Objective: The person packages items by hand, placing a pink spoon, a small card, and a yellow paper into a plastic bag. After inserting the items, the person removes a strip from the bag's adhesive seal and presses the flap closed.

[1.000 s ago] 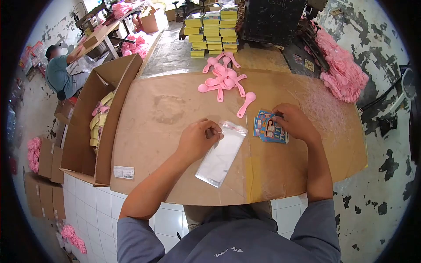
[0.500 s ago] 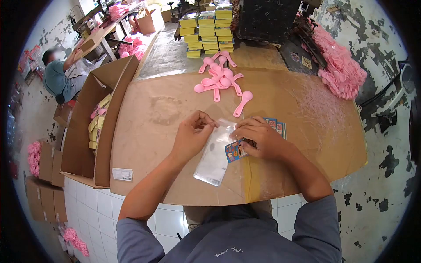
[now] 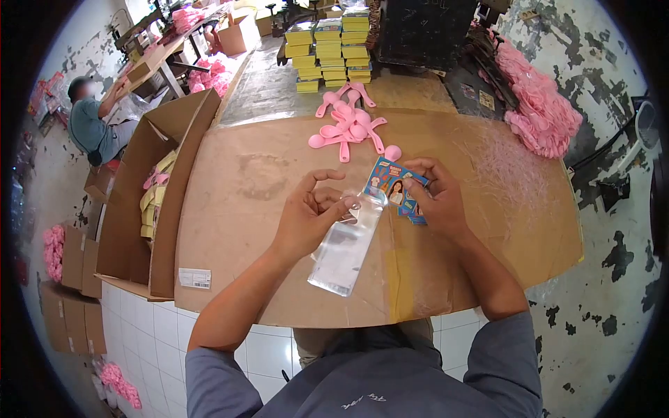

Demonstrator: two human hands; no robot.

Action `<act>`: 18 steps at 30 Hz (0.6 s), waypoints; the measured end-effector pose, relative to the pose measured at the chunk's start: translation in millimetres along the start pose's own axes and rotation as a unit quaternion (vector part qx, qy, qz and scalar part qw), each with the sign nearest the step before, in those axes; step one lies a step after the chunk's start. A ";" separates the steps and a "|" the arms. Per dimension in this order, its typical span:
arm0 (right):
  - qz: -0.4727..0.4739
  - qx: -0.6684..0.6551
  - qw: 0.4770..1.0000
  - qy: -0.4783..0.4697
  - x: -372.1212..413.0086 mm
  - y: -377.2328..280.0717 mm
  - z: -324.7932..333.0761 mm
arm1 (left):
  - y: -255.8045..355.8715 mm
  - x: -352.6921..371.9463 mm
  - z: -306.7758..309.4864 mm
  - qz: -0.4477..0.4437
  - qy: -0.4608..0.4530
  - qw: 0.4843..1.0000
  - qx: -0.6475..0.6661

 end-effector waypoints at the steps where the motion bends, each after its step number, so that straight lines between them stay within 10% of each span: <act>1: -0.005 -0.024 1.000 0.002 0.6 -6.1 -0.4 | -1.4 0.9 -2.9 0.003 0.006 1.000 0.002; 7: 0.176 0.206 0.951 -0.150 6.6 -11.0 0.7 | -1.8 7.4 -6.1 -0.005 -0.042 0.996 -0.076; 13: -0.023 0.070 0.994 -0.086 22.4 1.2 -15.5 | -3.9 12.5 -11.7 -0.021 -0.051 0.991 -0.121; 18: 0.036 0.153 0.981 -0.111 16.8 -6.8 -9.3 | -6.1 7.7 -6.9 -0.012 -0.007 0.996 -0.092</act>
Point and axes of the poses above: each hand's wrist, its own x-axis away from the middle knuckle, its own z-axis out of the back of the hand, y = z × x, the point moved 2 cm from there along -x, towards the middle knuckle, and after that the axes turned 11 degrees about y, right-handed, at the moved point
